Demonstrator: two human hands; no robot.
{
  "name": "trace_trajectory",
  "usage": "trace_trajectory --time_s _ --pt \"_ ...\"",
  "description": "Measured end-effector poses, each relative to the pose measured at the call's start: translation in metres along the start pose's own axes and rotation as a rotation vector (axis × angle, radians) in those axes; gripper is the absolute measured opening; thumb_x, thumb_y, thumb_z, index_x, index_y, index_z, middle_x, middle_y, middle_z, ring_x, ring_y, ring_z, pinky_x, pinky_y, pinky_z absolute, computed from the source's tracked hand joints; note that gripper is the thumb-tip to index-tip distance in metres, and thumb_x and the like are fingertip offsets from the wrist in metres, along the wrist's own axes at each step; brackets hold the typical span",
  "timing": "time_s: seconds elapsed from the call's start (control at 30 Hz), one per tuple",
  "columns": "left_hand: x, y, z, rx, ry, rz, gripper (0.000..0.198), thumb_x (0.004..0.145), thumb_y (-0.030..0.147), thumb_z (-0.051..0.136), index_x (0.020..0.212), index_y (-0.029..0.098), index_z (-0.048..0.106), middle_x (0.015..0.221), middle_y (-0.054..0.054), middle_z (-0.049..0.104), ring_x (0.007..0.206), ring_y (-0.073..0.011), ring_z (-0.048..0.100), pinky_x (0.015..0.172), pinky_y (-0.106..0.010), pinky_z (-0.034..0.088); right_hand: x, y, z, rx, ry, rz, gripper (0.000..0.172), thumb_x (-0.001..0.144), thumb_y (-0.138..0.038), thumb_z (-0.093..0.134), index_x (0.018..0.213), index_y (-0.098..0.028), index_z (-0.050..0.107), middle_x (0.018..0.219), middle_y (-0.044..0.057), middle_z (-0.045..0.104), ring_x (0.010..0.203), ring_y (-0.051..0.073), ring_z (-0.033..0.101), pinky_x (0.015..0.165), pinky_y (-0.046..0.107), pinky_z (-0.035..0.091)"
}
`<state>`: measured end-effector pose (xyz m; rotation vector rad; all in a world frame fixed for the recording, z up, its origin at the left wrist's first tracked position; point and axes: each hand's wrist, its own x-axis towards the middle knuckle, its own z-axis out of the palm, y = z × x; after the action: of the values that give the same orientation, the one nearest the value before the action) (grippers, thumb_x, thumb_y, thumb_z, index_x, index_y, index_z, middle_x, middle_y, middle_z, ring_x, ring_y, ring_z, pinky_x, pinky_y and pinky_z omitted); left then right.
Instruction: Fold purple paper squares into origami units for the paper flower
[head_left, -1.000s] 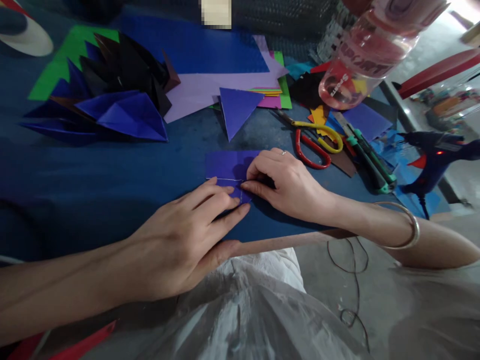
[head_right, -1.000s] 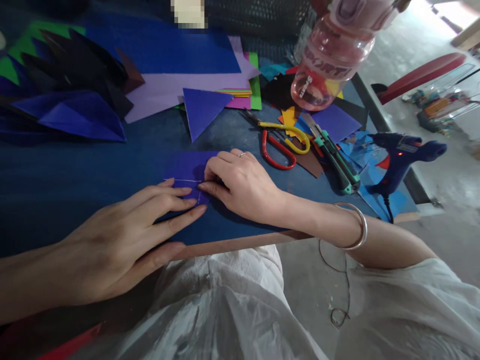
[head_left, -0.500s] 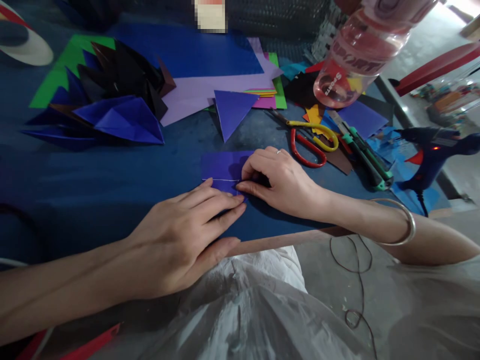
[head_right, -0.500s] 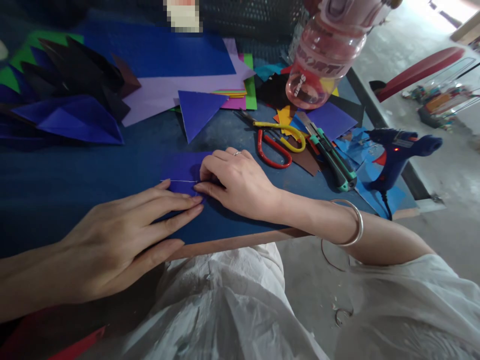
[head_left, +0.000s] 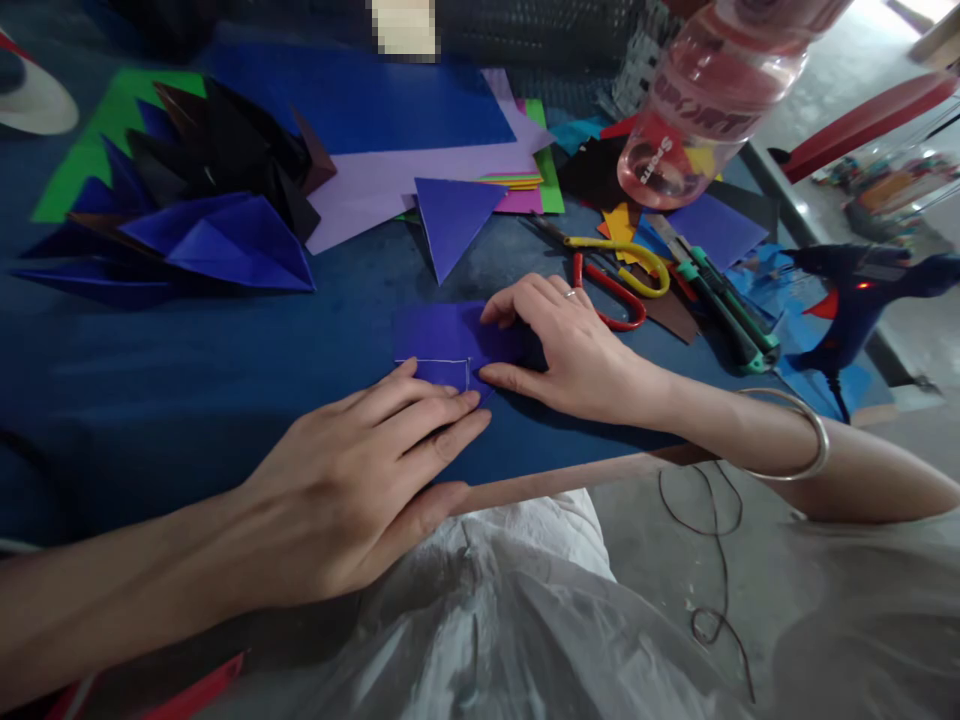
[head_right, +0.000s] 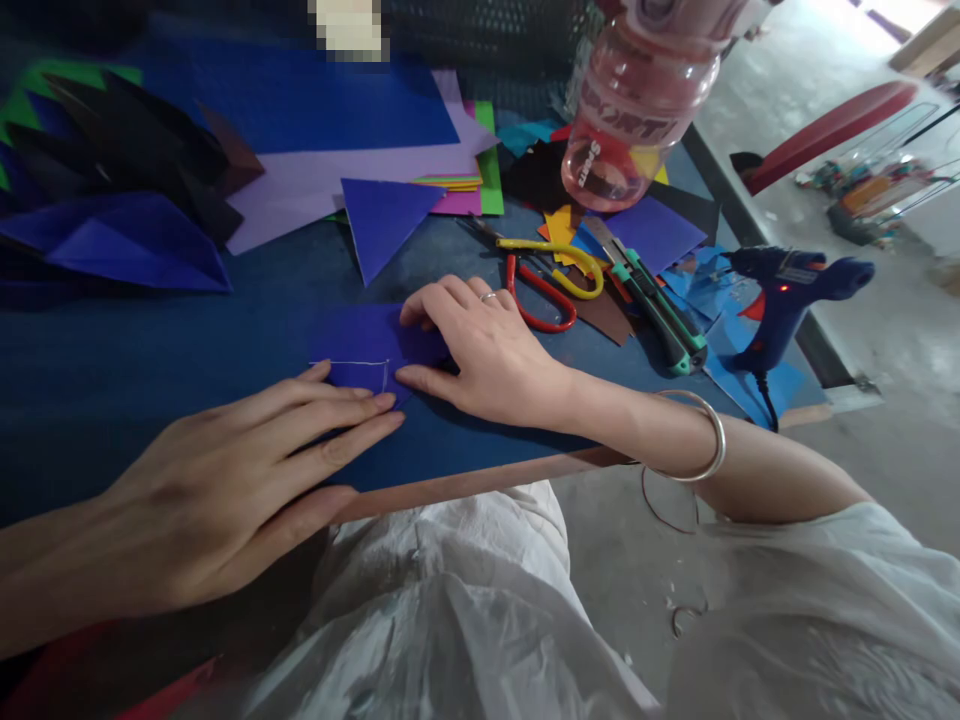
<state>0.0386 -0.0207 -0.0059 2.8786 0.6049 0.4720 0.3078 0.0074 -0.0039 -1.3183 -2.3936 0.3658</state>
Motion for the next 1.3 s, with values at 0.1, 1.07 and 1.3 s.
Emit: trace_trajectory --time_s 0.1,1.07,1.3 --pt "-0.001 0.0 0.0 -0.007 -0.006 0.012 0.043 0.109 0.023 0.049 0.148 0.012 0.06 0.15 -0.01 0.068 0.14 -0.0277 0.059 0.129 -0.052 0.043 -0.001 0.004 -0.003 0.019 0.001 0.0 0.03 0.101 -0.038 0.071 0.121 -0.02 0.06 0.123 0.012 0.069 0.113 0.032 0.062 0.097 0.049 0.045" --pt "-0.006 -0.005 0.003 -0.006 0.095 -0.006 0.046 0.108 0.029 0.048 0.149 0.009 0.054 0.142 -0.018 0.069 0.136 -0.0316 0.063 0.12 -0.052 0.054 -0.013 -0.001 0.003 -0.051 0.055 -0.577 0.036 0.108 -0.005 0.042 0.126 -0.006 0.073 0.124 0.017 0.075 0.114 0.023 0.072 0.103 0.04 0.065" --pt "-0.008 0.002 0.007 0.236 0.144 -0.047 0.052 0.109 0.047 0.053 0.139 0.006 0.064 0.137 -0.021 0.073 0.137 -0.0357 0.064 0.123 -0.056 0.052 -0.015 0.0 0.003 -0.091 0.031 -0.595 0.037 0.106 -0.005 0.044 0.13 -0.006 0.072 0.122 0.017 0.077 0.114 0.025 0.073 0.1 0.043 0.067"
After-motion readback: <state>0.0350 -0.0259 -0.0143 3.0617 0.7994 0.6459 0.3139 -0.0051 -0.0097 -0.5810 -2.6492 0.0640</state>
